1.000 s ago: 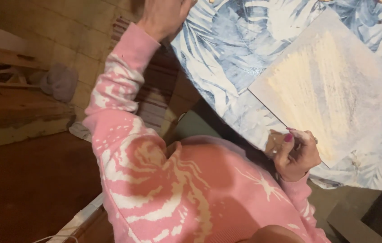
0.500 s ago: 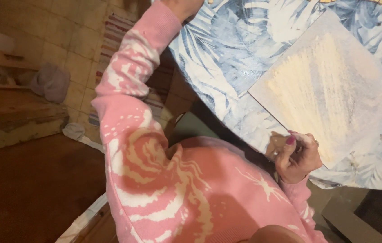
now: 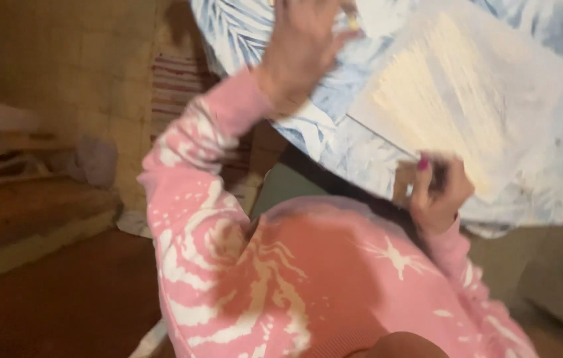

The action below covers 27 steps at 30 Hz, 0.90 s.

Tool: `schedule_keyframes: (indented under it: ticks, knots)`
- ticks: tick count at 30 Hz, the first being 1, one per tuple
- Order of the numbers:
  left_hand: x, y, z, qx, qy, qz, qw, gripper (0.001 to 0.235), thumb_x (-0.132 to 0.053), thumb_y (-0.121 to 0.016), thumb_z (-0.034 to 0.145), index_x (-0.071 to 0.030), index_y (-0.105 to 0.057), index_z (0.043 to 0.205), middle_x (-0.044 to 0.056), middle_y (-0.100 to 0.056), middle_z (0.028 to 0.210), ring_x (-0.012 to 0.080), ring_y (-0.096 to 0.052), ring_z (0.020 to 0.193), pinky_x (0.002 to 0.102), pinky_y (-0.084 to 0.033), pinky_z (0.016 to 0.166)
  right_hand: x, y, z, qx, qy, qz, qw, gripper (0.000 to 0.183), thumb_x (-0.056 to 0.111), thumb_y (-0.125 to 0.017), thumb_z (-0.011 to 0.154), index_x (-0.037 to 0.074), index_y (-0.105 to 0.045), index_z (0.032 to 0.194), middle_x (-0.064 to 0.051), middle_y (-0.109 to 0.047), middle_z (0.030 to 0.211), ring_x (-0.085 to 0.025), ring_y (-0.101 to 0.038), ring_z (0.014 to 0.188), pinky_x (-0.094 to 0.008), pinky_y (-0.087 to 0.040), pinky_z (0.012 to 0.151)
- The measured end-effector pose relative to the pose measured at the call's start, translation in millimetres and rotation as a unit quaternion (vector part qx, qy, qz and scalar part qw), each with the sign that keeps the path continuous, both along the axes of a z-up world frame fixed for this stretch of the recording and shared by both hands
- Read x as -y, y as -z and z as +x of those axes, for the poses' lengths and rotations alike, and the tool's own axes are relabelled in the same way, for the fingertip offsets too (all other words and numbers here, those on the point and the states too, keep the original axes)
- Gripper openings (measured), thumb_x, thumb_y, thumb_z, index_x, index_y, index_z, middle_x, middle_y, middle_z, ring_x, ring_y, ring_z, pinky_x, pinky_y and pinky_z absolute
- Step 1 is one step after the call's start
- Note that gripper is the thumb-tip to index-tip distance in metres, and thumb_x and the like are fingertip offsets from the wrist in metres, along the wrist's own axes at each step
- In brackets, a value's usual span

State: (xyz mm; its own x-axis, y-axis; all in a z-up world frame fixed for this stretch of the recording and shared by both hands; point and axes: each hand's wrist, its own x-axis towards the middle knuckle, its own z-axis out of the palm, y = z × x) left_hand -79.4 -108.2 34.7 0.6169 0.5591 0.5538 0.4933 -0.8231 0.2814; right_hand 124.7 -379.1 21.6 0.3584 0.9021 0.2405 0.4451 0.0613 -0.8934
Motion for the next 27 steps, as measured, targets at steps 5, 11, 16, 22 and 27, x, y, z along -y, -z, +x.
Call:
schedule_keyframes:
  ticks: [5,11,16,22,27]
  knots:
    - [110,-61,23,0.039,0.167,0.000,0.985,0.029,-0.023,-0.080,0.094,-0.008,-0.065,0.113,0.008,-0.050,0.153,0.0302,-0.044,0.143,0.046,-0.030,0.119,-7,-20,5,-0.044,-0.057,-0.002,0.997,0.020,0.011,-0.053,0.115,-0.006,-0.061,0.120,-0.011,-0.068,0.099,-0.016,-0.066,0.085,-0.028,-0.055,0.078]
    - [154,-62,42,0.059,0.195,-0.057,0.977,0.027,-0.020,-0.082,0.096,-0.010,-0.067,0.117,0.003,-0.048,0.156,0.0271,-0.043,0.145,0.041,-0.031,0.114,7,-24,27,-0.381,-0.130,-0.029,0.915,0.028,0.020,-0.053,0.117,-0.005,-0.065,0.123,-0.007,-0.070,0.107,-0.013,-0.068,0.095,-0.027,-0.057,0.086]
    - [164,-55,47,0.054,0.200,-0.049,0.977,0.026,-0.018,-0.081,0.097,-0.012,-0.067,0.117,0.003,-0.050,0.155,0.0259,-0.044,0.144,0.040,-0.031,0.116,11,-24,31,-0.380,-0.145,-0.031,0.913,0.027,0.019,-0.060,0.112,-0.006,-0.068,0.120,-0.009,-0.073,0.106,-0.013,-0.071,0.095,-0.027,-0.059,0.083]
    - [170,-46,49,0.073,0.171,-0.081,0.979,0.039,-0.020,-0.082,0.094,-0.010,-0.067,0.129,0.004,-0.053,0.152,0.0287,-0.044,0.146,0.044,-0.034,0.120,11,-30,24,-0.369,-0.096,-0.035,0.924,0.029,0.020,-0.062,0.110,-0.006,-0.071,0.118,-0.010,-0.074,0.104,-0.012,-0.071,0.090,-0.027,-0.060,0.080]
    - [171,-41,51,0.102,0.152,-0.083,0.980,0.032,-0.019,-0.084,0.093,-0.013,-0.072,0.123,0.001,-0.060,0.145,0.0274,-0.049,0.142,0.042,-0.039,0.117,11,-29,18,-0.299,-0.079,-0.030,0.951,0.029,0.022,-0.061,0.113,-0.005,-0.072,0.119,-0.006,-0.073,0.101,-0.009,-0.069,0.087,-0.026,-0.060,0.080]
